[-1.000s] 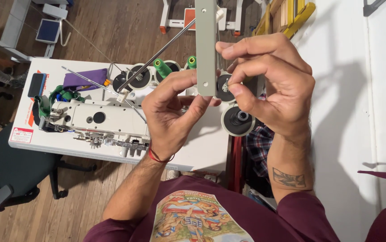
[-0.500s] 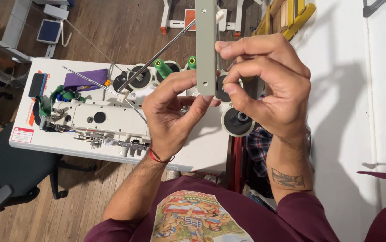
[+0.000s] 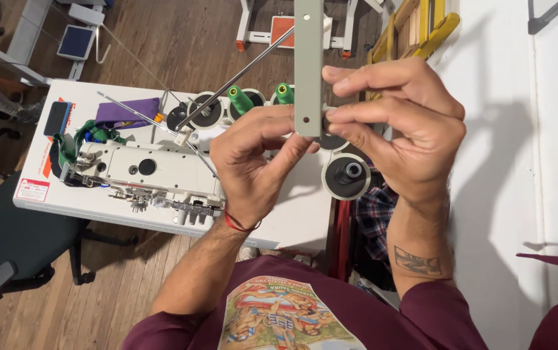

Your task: Thread an industrial overlock sewing machine by guiding thread through tension discs and guides.

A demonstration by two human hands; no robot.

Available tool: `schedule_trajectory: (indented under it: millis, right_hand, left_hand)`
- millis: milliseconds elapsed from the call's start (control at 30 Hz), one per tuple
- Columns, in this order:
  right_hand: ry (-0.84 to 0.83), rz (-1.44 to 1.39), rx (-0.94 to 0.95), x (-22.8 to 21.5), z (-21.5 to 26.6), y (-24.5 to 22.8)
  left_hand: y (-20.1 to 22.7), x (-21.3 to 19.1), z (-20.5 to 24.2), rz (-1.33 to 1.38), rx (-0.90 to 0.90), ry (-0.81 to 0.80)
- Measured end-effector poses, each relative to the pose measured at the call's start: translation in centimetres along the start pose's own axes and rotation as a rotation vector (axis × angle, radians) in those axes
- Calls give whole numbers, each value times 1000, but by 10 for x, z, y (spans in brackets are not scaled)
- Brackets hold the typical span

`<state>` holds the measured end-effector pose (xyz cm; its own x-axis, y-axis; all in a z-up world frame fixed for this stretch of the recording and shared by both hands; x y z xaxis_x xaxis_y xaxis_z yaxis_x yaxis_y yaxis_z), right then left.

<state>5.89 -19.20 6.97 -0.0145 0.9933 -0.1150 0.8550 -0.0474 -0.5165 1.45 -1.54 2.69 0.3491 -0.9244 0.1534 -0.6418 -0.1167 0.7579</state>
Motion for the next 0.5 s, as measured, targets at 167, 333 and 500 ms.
schedule_trajectory:
  millis: [167,333,500]
  right_hand:
    - [57,11,-20,2,3,-2]
    - [11,10,-84,-3,7,1]
    - [-38,111,-78,-20,24,22]
  left_hand:
    - [1,-1,0,-61,88,33]
    - [-3,5,1,-120,84,64]
    - [-7,9,6,16,-38,88]
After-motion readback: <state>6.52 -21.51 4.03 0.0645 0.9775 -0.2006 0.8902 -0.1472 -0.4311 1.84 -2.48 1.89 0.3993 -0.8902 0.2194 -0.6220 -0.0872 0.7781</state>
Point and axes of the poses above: each hand's wrist, its own z-axis away from the middle knuckle, its own x-axis out of the palm, y = z × x, the point moved 2 cm from there along -z, towards the middle knuckle, and after that the axes turned 14 degrees about y, right-handed, at the moved point
